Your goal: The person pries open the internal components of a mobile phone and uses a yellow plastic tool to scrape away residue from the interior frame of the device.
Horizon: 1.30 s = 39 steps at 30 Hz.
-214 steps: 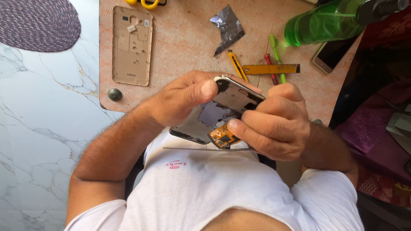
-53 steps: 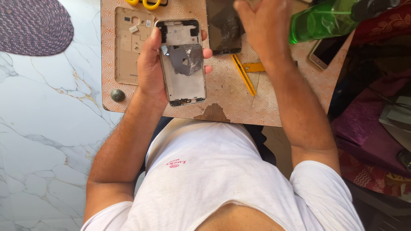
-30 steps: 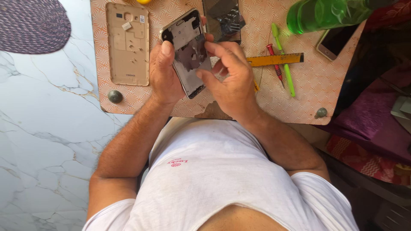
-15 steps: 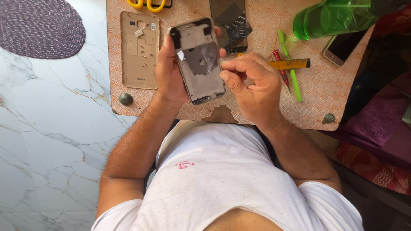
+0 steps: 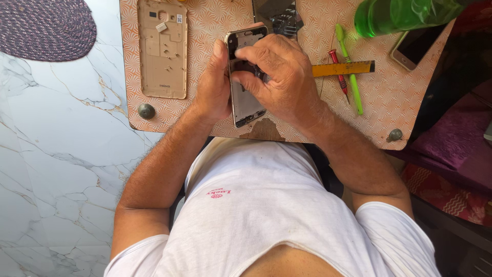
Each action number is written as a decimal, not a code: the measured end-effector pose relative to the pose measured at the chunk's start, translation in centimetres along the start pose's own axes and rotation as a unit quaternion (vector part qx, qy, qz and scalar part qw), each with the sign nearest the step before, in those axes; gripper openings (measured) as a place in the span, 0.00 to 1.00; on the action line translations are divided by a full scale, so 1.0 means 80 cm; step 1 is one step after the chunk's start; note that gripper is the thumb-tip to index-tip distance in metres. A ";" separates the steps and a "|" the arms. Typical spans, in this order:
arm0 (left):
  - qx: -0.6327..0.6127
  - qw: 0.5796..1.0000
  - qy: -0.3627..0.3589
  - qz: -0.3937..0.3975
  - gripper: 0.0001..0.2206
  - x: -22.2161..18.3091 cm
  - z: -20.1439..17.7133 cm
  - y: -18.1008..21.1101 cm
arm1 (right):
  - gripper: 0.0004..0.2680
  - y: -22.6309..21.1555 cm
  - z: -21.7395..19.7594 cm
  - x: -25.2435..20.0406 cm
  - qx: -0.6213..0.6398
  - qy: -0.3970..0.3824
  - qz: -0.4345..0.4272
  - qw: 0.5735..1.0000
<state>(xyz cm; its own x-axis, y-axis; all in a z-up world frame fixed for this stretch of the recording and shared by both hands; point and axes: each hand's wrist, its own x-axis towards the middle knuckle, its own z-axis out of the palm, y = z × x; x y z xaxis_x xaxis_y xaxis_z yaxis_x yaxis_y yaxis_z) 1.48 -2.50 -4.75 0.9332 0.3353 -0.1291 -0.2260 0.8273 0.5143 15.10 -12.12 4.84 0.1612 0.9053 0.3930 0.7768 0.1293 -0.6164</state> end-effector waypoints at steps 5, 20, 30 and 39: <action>0.008 0.999 -0.025 0.029 0.32 0.004 0.010 -0.001 | 0.10 -0.005 0.004 -0.003 -0.017 0.027 0.005 0.999; -0.021 0.999 0.030 0.010 0.35 0.011 0.002 -0.004 | 0.05 0.000 -0.055 -0.028 0.029 0.048 0.082 0.995; 0.037 0.996 -0.021 0.083 0.33 0.002 0.004 0.014 | 0.06 0.024 -0.103 -0.115 -0.085 -0.034 0.213 0.973; 0.053 0.989 0.021 0.136 0.28 -0.029 -0.028 0.037 | 0.04 0.053 -0.073 -0.127 -0.177 -0.040 0.109 0.977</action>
<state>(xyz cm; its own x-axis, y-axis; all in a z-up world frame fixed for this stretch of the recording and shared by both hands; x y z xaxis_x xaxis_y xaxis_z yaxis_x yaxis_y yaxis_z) -1.98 0.18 -4.79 0.8286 0.5598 -0.0081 -0.4347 0.6525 0.6207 20.33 -23.11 2.19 0.3099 0.9260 0.2154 0.8932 -0.2059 -0.3997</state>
